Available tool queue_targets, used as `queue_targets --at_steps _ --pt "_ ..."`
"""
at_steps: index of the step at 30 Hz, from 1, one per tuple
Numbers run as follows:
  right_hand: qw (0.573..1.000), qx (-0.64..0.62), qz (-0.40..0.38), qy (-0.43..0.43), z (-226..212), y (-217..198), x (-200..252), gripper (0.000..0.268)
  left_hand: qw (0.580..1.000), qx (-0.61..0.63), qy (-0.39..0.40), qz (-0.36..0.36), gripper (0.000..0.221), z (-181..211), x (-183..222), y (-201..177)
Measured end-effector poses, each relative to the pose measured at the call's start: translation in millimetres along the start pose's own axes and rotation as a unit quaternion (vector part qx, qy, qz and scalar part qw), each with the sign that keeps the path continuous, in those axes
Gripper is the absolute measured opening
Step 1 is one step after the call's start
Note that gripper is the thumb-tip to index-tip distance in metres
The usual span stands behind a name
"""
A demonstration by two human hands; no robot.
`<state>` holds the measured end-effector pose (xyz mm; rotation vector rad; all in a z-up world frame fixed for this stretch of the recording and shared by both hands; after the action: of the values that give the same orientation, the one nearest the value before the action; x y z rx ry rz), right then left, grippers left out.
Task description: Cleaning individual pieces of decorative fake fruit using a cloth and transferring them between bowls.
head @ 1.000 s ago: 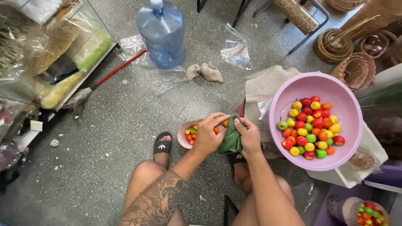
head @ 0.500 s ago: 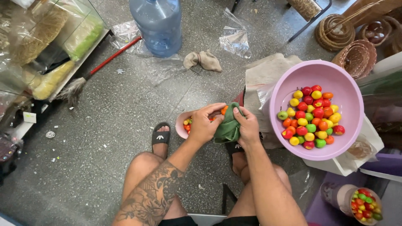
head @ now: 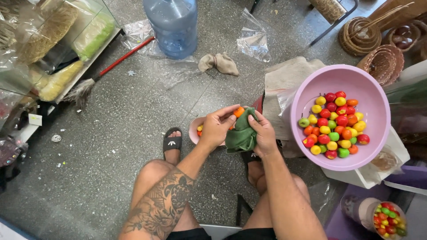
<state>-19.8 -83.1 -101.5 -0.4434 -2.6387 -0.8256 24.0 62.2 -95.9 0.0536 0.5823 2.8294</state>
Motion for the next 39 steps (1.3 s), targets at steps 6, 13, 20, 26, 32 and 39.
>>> queue_targets --at_steps 6,13,20,26,32,39 --pt "0.996 0.081 0.023 -0.032 12 -19 -7 0.03 0.987 -0.144 0.053 -0.039 0.039 25 6 7" --pt "0.987 0.113 0.093 -0.062 25 -56 -29 0.016 0.99 -0.099 0.096 -0.042 0.037 11 6 5" --pt "0.993 0.101 0.042 -0.038 13 -22 -11 0.025 0.982 -0.174 0.072 -0.028 0.047 19 4 3" --pt "0.987 0.138 0.059 -0.058 19 -43 -21 0.017 0.961 -0.251 0.098 -0.057 0.047 15 3 1" --pt "0.985 0.135 0.068 -0.078 16 -47 -24 0.018 0.995 -0.075 -0.007 -0.064 0.044 4 7 8" --pt "0.995 0.008 0.086 -0.055 2 -28 -11 0.024 0.997 0.051 -0.053 -0.026 0.035 5 2 10"
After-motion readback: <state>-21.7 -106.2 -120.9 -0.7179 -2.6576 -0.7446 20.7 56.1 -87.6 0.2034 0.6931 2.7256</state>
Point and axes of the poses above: each hand's wrist, its own x-axis away from the middle knuckle, its own y-axis out of the palm, z = x × y, the point moved 3 cm from there along -x, towards the middle knuckle, and after that the axes turned 7 degrees about y, right-handed, at the moved point
